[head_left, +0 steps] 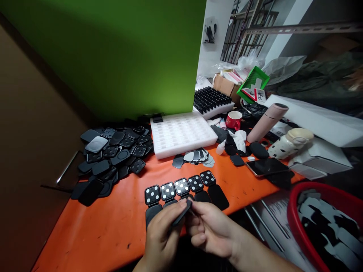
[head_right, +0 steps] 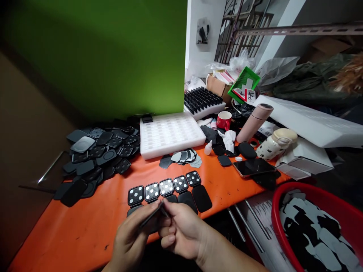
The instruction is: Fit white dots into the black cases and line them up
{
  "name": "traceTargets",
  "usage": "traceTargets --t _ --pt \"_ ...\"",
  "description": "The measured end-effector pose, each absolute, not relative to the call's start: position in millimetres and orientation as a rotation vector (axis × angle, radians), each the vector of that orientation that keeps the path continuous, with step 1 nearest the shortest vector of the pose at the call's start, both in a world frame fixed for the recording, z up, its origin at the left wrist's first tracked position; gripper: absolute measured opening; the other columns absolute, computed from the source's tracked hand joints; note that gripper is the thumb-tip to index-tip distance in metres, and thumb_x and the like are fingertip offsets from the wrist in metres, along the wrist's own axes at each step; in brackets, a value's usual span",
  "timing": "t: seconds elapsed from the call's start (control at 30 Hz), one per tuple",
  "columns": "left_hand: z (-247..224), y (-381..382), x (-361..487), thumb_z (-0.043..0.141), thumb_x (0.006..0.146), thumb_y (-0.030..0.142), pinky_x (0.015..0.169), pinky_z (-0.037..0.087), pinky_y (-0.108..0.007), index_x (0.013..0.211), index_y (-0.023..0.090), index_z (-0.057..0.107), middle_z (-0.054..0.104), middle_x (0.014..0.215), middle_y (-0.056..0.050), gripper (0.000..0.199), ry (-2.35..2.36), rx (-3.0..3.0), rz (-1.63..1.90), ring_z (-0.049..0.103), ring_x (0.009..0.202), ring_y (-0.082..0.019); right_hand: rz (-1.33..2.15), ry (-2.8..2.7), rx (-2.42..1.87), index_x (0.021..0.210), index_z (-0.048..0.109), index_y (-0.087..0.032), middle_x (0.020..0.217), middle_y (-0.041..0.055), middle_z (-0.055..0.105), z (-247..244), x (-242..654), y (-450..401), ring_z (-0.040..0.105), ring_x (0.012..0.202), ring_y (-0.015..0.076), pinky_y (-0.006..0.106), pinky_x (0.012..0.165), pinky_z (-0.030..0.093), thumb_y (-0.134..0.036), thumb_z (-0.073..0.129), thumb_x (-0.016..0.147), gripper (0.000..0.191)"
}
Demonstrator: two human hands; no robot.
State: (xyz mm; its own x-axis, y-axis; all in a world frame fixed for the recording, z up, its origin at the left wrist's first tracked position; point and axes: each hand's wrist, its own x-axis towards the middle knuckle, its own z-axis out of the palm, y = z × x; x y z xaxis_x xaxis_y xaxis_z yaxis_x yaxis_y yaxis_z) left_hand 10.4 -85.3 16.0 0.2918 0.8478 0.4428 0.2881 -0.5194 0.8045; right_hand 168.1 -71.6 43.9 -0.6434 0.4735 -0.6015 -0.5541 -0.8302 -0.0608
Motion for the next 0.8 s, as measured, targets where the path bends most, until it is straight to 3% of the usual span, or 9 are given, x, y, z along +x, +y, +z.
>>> traceTargets --t 0.2,0.37,0.47,0.67,0.8 --pt "7 -89 16 0.047 0.079 0.003 0.089 0.047 -0.038 0.124 0.026 0.048 0.056 0.123 -0.008 0.050 0.917 2.079 1.212 0.053 0.110 -0.023 2.173 0.372 -0.929 0.064 0.048 -0.015 0.040 -0.0088 0.034 50 160 -70 0.027 0.031 0.0026 0.012 0.032 0.015 -0.033 0.053 0.080 0.024" --pt "11 -79 26 0.050 0.085 0.022 0.080 0.051 -0.034 0.108 0.020 0.059 0.067 0.102 -0.007 0.025 1.342 1.524 1.245 0.063 0.092 -0.021 2.135 0.182 -0.805 0.068 0.048 -0.016 0.045 -0.0098 0.026 49 159 -71 0.017 0.036 0.0031 0.014 0.035 0.015 -0.041 0.049 0.082 0.029" --pt "14 -75 30 0.054 0.083 0.033 0.078 0.052 -0.034 0.105 0.016 0.060 0.069 0.097 -0.007 0.028 1.465 1.237 1.188 0.064 0.090 -0.023 2.087 -0.191 -0.786 0.077 0.051 -0.017 0.054 -0.0074 0.031 48 163 -72 0.021 0.043 0.0047 0.016 0.041 0.020 -0.046 0.045 0.084 0.031" --pt "18 -82 24 0.050 0.085 0.020 0.083 0.050 -0.030 0.118 0.024 0.054 0.064 0.110 -0.005 0.034 1.309 1.886 1.103 0.061 0.097 -0.020 1.727 -1.085 -1.134 0.073 0.049 -0.017 0.059 -0.0046 0.036 40 169 -74 0.031 0.053 0.0082 0.021 0.049 0.025 -0.048 0.042 0.087 0.034" --pt "23 -83 16 0.048 0.082 0.009 0.082 0.050 -0.028 0.128 0.022 0.043 0.062 0.114 -0.007 0.048 1.151 2.340 1.007 0.060 0.099 -0.019 1.633 -1.248 -1.207 0.070 0.049 -0.017 0.064 -0.0021 0.042 40 179 -76 0.036 0.061 0.0102 0.023 0.055 0.029 -0.047 0.040 0.088 0.036"
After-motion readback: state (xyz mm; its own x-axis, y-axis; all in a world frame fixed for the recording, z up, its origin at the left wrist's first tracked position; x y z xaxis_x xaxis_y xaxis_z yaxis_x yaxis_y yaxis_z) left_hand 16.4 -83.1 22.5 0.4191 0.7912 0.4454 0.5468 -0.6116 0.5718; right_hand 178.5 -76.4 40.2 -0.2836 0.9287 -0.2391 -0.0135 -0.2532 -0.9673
